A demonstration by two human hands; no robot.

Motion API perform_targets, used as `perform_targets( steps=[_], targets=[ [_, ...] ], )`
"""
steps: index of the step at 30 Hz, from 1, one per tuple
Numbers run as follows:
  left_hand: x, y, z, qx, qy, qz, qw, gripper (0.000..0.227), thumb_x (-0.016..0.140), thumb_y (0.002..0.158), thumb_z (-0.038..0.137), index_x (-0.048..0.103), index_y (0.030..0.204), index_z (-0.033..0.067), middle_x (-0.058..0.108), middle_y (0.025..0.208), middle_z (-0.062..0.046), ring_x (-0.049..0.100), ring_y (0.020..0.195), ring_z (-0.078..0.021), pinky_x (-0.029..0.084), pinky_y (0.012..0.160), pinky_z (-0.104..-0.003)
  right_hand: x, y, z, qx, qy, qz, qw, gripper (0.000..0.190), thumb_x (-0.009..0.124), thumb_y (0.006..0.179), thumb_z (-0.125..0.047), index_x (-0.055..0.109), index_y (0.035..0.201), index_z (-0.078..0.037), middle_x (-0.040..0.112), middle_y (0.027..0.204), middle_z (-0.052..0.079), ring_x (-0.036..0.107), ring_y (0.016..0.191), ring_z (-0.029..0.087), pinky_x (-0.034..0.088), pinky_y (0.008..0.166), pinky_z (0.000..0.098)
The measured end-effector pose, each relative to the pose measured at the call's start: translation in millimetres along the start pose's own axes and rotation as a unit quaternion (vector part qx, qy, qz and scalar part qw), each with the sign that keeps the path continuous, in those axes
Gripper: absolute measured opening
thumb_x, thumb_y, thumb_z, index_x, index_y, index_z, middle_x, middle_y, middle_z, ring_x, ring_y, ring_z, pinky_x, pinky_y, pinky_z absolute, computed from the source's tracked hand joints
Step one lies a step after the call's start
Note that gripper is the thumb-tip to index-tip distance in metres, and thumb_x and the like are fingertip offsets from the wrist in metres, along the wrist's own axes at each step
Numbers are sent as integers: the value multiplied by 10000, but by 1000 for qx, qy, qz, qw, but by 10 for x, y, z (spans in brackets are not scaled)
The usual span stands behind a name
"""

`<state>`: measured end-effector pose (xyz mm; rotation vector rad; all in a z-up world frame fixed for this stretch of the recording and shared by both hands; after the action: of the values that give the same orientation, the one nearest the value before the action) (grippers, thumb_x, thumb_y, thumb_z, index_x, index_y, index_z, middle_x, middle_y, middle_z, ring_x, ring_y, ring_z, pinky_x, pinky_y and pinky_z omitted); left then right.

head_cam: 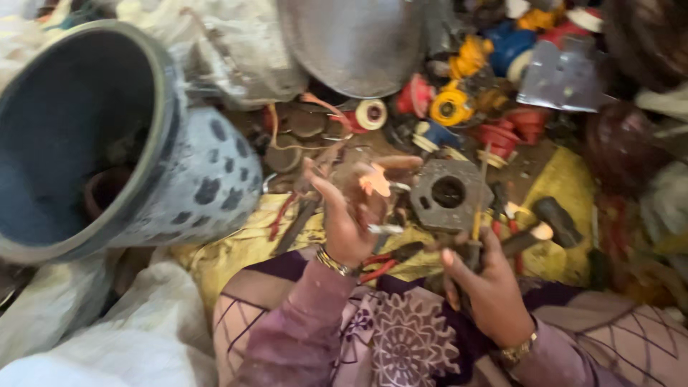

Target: The person is sitting on the floor surrounded by various tools and electrical components. They use a screwdriver to strip the insulation from a wire and then twist the exposed copper strands together.

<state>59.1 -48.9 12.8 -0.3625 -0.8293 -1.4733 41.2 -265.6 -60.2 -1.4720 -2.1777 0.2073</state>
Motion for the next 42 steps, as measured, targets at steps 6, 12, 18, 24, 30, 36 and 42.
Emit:
perform_targets(
  steps=[6, 12, 18, 24, 30, 36, 42],
  targets=[
    [419, -110, -355, -67, 121, -105, 985, 781, 232, 1089, 737, 524, 1237, 28, 418, 1573, -294, 508, 1407, -320, 450, 1189, -410, 7, 18, -95, 65, 113, 18, 991, 344, 717, 919, -92, 546, 1218, -93, 548, 697, 28, 478, 450, 110, 376, 366, 282],
    [481, -84, -350, -203, -140, -137, 959, 966, 369, 967, 799, 401, 1542, 24, 358, 1625, -257, 478, 1448, -290, 423, 1207, -378, -151, 19, -443, -57, 90, 33, 994, 352, 734, 856, -4, 522, 1128, -74, 608, 768, 20, 509, 476, 82, 402, 388, 255],
    [444, -236, -680, -304, -353, -38, 884, 1095, 290, 958, 870, 369, 1588, -21, 413, 1599, -241, 488, 1442, -356, 435, 1222, -489, -211, 6, -561, -106, 32, 74, 991, 367, 756, 839, -21, 528, 1122, -75, 646, 805, 25, 533, 494, 82, 419, 407, 250],
    [253, -408, -886, -352, -356, 56, 864, 942, 328, 1070, 730, 417, 1571, -63, 518, 1528, -287, 488, 1404, -410, 382, 1218, -533, -77, -93, -661, -230, -271, 119, 927, 304, 787, 887, -106, 674, 1165, -56, 680, 844, 8, 583, 705, 66, 479, 596, 262],
    [97, -82, -365, -194, -256, 38, 946, 732, 441, 1070, 549, 466, 1486, -52, 604, 1405, -272, 515, 1417, -466, 367, 1252, -557, -77, -239, -845, -240, -360, 136, 891, 402, 753, 905, -129, 663, 1295, -84, 696, 804, 63, 607, 611, 118, 487, 569, 315],
    [-162, 48, 53, -74, -157, 36, 984, 725, 462, 1088, 534, 509, 1461, -85, 640, 1341, -281, 569, 1367, -455, 379, 1269, -602, 296, -263, -700, -240, -432, -70, 867, 613, 700, 904, -124, 533, 1486, -219, 709, 830, 96, 703, 655, 189, 571, 613, 358],
    [-248, -4, 14, -51, -85, 57, 993, 872, 391, 1078, 661, 515, 1439, -123, 645, 1315, -288, 617, 1273, -383, 426, 1217, -500, 388, -271, -560, -185, -481, -129, 847, 651, 657, 898, -130, 485, 1501, -305, 698, 841, 92, 671, 595, 284, 534, 551, 430]
  ],
)
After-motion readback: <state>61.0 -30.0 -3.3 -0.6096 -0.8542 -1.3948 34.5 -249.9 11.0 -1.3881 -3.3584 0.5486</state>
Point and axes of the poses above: each hand's wrist, its own y-axis towards the middle knuckle, its own x-axis out of the palm, z = x × y, the point moved 5 cm from there along y, towards the middle knuckle
